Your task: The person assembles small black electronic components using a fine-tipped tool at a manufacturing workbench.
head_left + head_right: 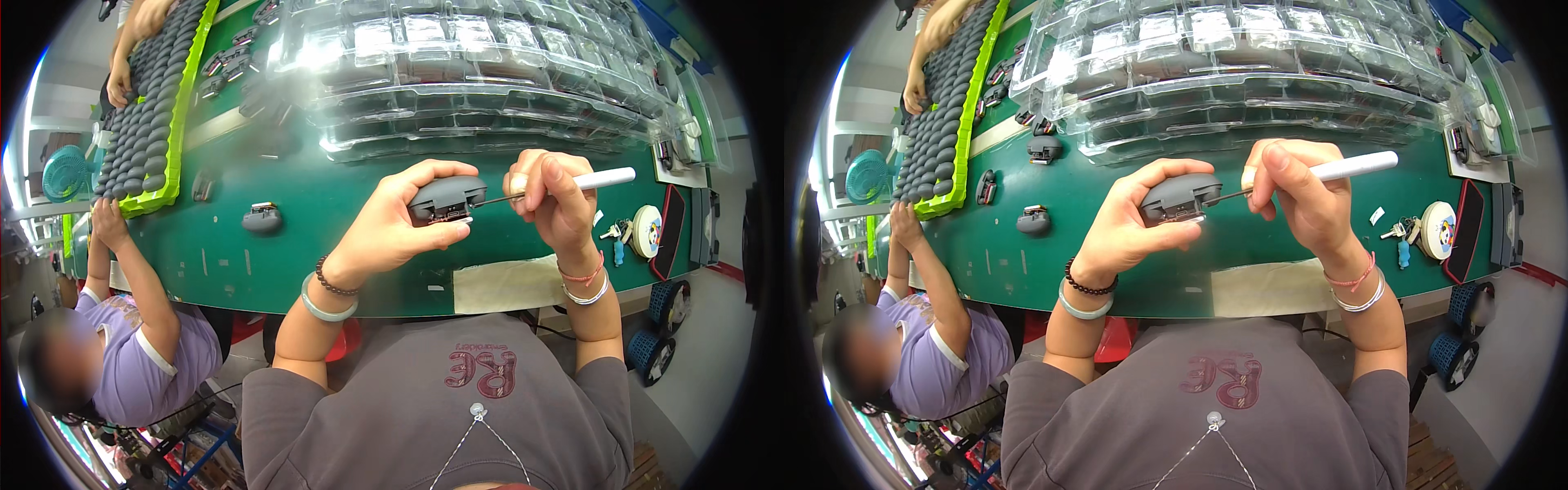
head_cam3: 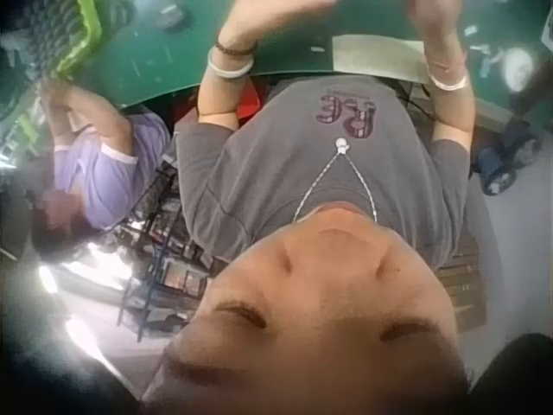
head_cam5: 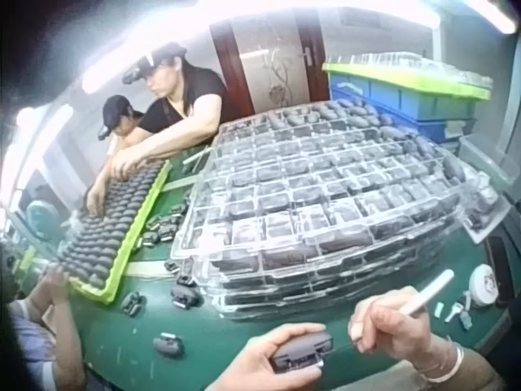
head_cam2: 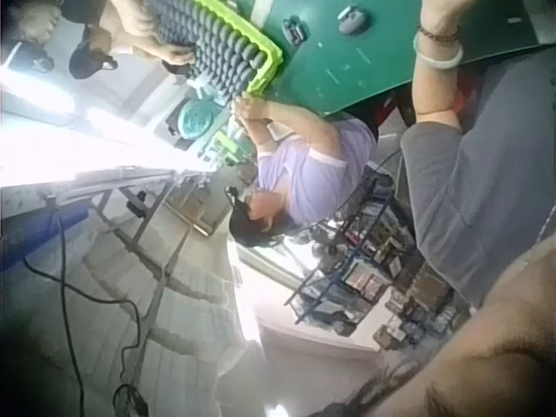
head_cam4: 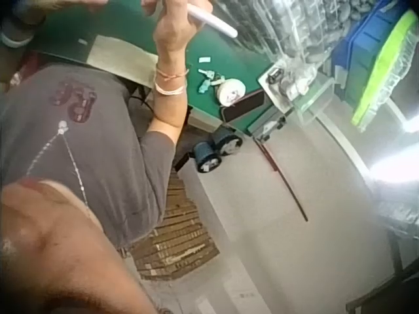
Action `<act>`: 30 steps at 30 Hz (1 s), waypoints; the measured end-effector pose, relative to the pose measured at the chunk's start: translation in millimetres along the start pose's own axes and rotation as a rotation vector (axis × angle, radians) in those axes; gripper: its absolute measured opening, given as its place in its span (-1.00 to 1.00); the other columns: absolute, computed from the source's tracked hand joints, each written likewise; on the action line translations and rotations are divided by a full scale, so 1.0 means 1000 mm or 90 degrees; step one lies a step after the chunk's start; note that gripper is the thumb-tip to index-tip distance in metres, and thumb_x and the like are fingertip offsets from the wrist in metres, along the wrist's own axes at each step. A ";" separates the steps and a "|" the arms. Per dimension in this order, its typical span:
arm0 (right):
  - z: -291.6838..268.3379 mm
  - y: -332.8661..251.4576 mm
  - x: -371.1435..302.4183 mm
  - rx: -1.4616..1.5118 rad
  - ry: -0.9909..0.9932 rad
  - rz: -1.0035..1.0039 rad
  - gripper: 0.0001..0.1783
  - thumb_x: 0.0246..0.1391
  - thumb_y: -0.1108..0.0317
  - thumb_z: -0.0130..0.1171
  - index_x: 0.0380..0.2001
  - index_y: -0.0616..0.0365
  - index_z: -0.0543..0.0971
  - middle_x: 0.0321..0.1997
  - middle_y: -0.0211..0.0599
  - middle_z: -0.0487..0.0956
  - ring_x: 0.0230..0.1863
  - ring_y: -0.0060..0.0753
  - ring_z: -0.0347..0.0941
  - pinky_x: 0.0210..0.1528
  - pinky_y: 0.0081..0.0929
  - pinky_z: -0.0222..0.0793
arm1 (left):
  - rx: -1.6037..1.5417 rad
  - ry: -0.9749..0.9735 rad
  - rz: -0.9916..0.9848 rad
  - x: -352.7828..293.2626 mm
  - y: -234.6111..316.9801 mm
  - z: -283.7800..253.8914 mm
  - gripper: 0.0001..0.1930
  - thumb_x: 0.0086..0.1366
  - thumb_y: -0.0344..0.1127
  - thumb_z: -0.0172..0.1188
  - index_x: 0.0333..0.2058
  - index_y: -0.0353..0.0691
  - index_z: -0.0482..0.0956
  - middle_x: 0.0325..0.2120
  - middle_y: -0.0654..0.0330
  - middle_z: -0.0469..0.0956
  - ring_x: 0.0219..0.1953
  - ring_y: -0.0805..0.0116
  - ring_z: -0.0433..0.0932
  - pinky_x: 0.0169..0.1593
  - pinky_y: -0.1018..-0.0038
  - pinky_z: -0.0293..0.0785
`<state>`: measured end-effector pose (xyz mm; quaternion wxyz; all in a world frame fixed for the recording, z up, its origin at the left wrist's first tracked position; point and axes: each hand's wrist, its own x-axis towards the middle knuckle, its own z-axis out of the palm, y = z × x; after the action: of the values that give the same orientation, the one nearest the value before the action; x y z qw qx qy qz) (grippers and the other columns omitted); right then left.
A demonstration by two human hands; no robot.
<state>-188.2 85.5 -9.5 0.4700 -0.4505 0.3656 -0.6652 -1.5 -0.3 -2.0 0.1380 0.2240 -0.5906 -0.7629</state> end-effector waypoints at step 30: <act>-0.003 -0.005 0.003 0.116 0.085 -0.026 -0.54 0.15 0.26 -0.17 -0.78 0.24 0.30 -0.70 -0.22 0.32 -0.73 -0.53 0.15 -0.69 -0.61 0.08 | 0.243 0.133 0.098 -0.062 0.059 -0.057 -0.53 -0.08 -0.44 0.26 -0.15 -0.29 0.32 -0.32 0.25 0.45 -0.29 0.56 0.41 -0.21 0.60 0.36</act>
<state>-193.4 84.8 -5.2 0.4701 -0.3680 0.3251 -0.7334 77.3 -34.4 54.6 0.2112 0.2781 -0.7221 -0.5971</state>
